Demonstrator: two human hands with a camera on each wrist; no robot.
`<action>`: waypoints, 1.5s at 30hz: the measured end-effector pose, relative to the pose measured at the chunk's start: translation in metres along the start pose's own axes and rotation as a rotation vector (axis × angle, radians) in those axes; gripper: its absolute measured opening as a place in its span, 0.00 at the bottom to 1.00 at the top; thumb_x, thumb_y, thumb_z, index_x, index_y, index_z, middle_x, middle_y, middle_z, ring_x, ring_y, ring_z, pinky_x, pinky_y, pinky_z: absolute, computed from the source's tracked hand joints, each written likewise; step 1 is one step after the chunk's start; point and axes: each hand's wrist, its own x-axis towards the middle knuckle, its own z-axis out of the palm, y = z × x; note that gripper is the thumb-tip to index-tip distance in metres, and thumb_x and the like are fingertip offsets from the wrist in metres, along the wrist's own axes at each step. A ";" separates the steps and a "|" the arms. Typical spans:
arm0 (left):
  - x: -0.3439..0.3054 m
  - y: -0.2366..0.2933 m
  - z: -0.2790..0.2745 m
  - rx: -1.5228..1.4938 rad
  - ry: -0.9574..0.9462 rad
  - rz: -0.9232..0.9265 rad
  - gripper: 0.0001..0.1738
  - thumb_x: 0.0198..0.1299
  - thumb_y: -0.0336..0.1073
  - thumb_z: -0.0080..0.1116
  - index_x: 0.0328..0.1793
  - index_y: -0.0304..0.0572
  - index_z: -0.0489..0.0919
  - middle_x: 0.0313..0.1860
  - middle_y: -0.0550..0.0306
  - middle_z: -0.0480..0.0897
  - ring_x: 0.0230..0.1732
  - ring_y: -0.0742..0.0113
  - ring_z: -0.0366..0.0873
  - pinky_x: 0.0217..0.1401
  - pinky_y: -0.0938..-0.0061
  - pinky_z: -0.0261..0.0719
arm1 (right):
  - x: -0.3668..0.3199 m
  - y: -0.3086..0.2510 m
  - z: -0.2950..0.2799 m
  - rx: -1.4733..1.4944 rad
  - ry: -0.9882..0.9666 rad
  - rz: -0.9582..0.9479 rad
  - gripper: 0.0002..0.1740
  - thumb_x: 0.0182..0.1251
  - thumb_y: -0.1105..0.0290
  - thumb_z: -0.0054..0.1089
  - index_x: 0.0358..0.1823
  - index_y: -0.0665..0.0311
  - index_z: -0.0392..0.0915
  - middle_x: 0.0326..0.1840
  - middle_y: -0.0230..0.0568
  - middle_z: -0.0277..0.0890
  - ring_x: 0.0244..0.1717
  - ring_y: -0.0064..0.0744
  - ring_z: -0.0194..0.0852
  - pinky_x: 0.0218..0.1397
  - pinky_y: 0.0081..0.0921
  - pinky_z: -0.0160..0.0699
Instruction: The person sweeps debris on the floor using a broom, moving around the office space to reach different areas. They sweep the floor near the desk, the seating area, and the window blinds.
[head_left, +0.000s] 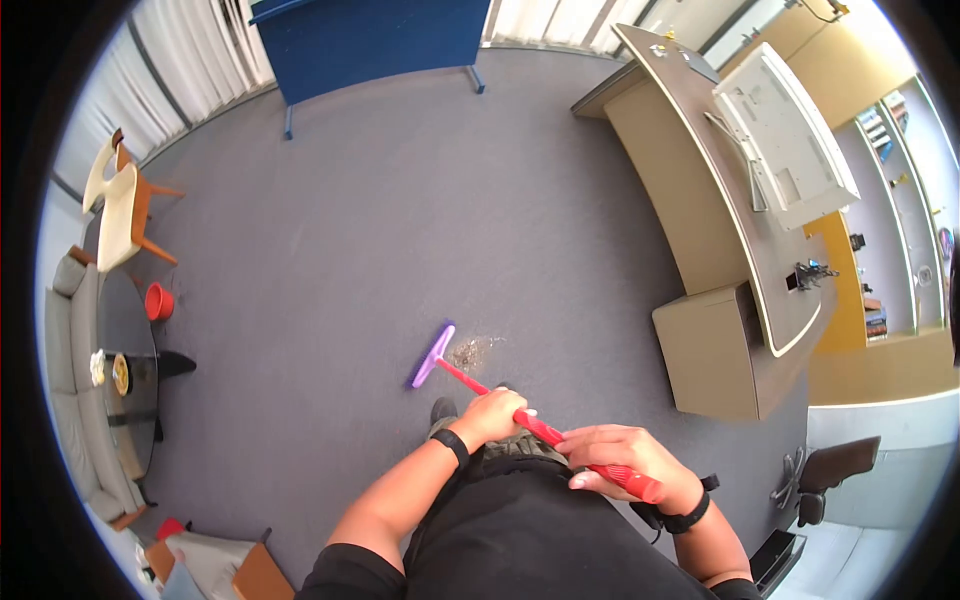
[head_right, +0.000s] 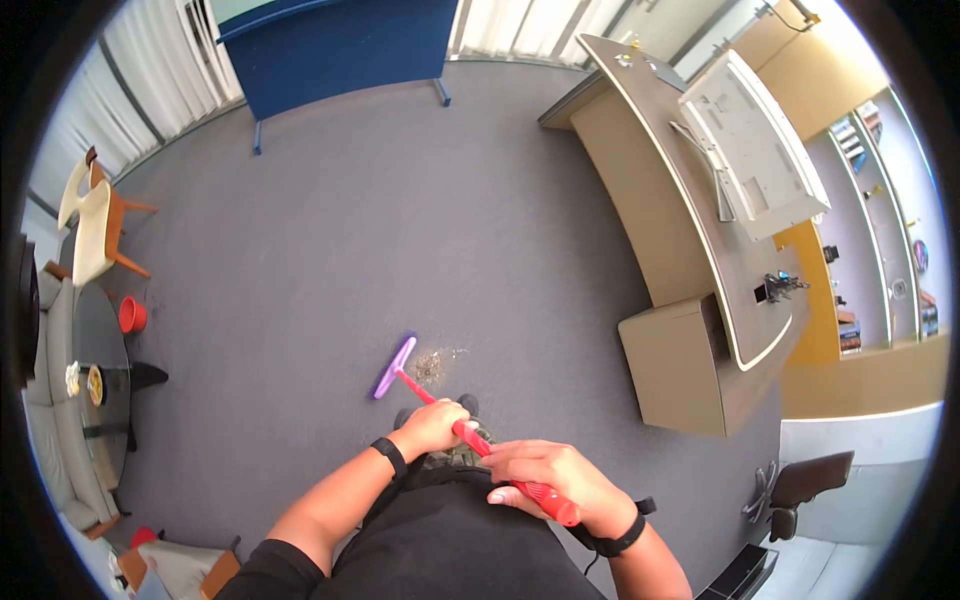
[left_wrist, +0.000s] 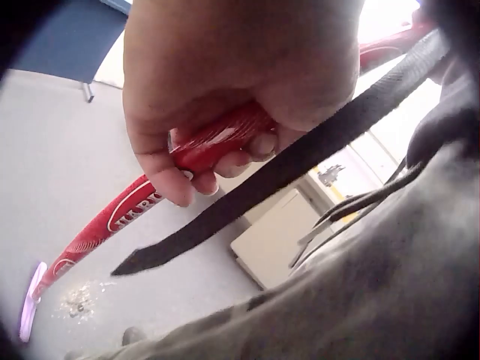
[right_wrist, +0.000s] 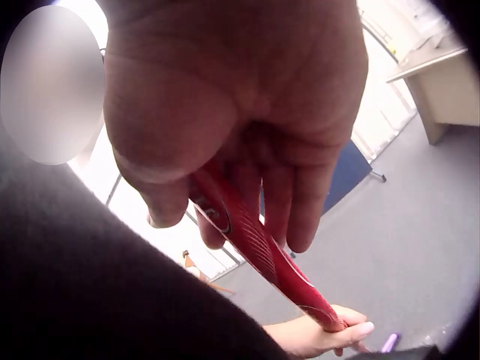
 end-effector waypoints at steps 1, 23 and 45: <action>0.004 0.015 -0.009 -0.009 0.017 0.019 0.20 0.69 0.48 0.61 0.29 0.42 0.78 0.34 0.51 0.83 0.45 0.45 0.81 0.47 0.51 0.79 | -0.001 -0.011 -0.006 -0.030 0.033 -0.027 0.15 0.65 0.61 0.74 0.39 0.68 0.84 0.50 0.46 0.88 0.55 0.49 0.87 0.57 0.42 0.86; 0.130 0.079 -0.102 -0.178 0.022 0.171 0.13 0.59 0.27 0.69 0.32 0.38 0.73 0.31 0.52 0.76 0.40 0.56 0.77 0.46 0.63 0.77 | 0.036 0.189 -0.074 0.031 0.303 -0.044 0.35 0.64 0.65 0.70 0.71 0.64 0.68 0.69 0.55 0.72 0.69 0.55 0.71 0.72 0.46 0.71; 0.366 0.163 -0.090 -0.474 -0.092 0.234 0.24 0.58 0.35 0.75 0.25 0.40 0.66 0.28 0.53 0.69 0.41 0.48 0.74 0.50 0.58 0.75 | 0.122 0.551 -0.180 -0.436 0.676 0.376 0.15 0.67 0.56 0.64 0.34 0.60 0.83 0.43 0.44 0.84 0.55 0.53 0.82 0.52 0.51 0.83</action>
